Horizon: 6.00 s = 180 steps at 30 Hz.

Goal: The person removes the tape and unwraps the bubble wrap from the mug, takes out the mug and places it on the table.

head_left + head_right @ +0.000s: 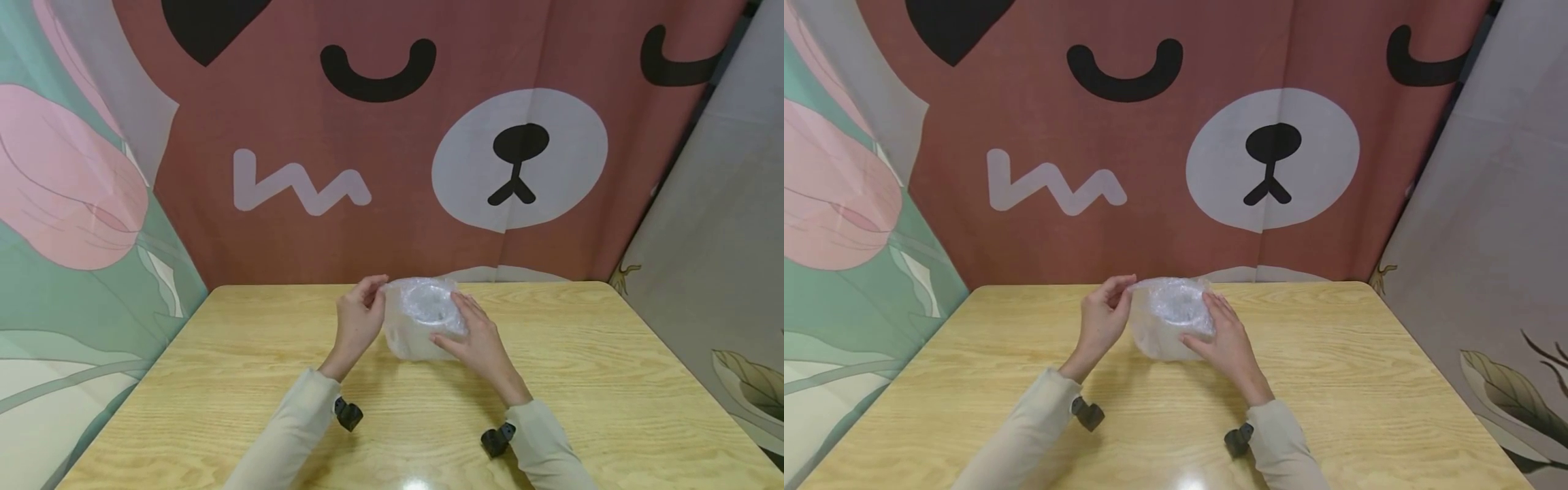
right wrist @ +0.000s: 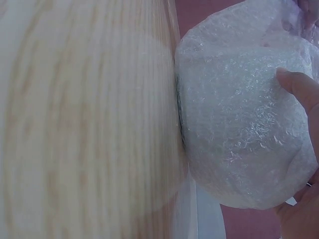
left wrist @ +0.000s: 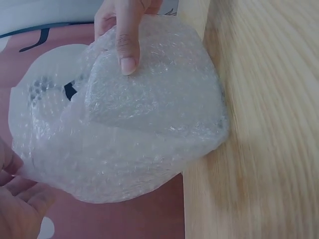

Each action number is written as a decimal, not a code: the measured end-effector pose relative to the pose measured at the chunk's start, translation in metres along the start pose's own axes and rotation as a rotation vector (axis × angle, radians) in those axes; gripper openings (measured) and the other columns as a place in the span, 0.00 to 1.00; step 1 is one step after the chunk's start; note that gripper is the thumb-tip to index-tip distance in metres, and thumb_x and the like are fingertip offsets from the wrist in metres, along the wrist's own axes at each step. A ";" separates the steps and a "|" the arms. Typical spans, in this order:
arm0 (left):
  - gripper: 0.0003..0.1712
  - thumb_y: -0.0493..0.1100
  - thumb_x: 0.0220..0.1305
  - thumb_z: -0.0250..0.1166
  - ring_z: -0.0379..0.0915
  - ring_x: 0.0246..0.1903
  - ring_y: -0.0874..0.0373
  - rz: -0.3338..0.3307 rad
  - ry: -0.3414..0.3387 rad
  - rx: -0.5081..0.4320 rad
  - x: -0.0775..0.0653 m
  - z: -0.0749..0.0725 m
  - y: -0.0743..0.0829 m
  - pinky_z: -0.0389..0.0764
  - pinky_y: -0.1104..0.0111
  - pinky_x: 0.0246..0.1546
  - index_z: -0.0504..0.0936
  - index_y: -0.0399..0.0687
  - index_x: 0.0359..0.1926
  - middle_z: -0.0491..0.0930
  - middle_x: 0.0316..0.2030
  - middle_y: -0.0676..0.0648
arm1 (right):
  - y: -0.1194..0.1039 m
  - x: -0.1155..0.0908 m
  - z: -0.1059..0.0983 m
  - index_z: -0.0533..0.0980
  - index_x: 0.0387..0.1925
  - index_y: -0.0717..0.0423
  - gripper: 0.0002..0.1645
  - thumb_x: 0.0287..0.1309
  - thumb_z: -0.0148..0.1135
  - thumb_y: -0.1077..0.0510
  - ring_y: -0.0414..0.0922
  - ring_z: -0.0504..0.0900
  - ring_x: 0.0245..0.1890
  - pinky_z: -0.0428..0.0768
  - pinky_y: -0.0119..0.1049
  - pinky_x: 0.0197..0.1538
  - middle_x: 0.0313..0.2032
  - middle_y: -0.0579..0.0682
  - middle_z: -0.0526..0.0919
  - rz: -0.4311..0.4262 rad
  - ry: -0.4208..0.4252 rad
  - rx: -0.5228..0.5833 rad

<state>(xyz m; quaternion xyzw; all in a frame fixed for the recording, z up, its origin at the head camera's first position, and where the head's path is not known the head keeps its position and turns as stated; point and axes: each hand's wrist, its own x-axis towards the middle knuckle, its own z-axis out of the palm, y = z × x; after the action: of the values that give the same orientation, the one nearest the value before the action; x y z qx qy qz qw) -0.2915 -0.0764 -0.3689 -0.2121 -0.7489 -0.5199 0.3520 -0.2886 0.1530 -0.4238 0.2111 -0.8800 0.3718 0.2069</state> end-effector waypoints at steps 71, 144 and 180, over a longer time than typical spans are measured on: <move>0.22 0.17 0.59 0.51 0.46 0.13 0.70 -0.119 -0.162 -0.048 -0.007 -0.023 0.007 0.53 0.76 0.13 0.81 0.28 0.51 0.79 0.52 0.37 | -0.001 0.000 -0.002 0.58 0.71 0.62 0.57 0.48 0.74 0.40 0.59 0.55 0.70 0.57 0.57 0.67 0.70 0.57 0.61 0.019 -0.027 -0.013; 0.07 0.22 0.58 0.59 0.78 0.42 0.54 -0.363 -0.059 -0.217 -0.005 -0.055 -0.006 0.77 0.76 0.39 0.79 0.26 0.39 0.81 0.42 0.36 | -0.008 0.002 -0.010 0.59 0.71 0.62 0.57 0.49 0.73 0.38 0.56 0.55 0.70 0.58 0.55 0.67 0.68 0.61 0.62 0.076 -0.082 -0.029; 0.23 0.18 0.38 0.73 0.84 0.36 0.53 0.526 -0.532 0.157 0.008 -0.109 0.020 0.81 0.73 0.35 0.87 0.36 0.40 0.86 0.38 0.45 | -0.007 0.002 -0.009 0.61 0.70 0.63 0.56 0.48 0.73 0.38 0.57 0.57 0.70 0.59 0.56 0.66 0.67 0.61 0.64 0.057 -0.059 -0.037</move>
<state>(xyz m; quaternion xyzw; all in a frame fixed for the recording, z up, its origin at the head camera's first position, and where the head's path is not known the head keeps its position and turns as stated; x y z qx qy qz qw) -0.2503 -0.1706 -0.3271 -0.4969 -0.7716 -0.2797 0.2818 -0.2848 0.1553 -0.4132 0.1930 -0.8981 0.3548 0.1738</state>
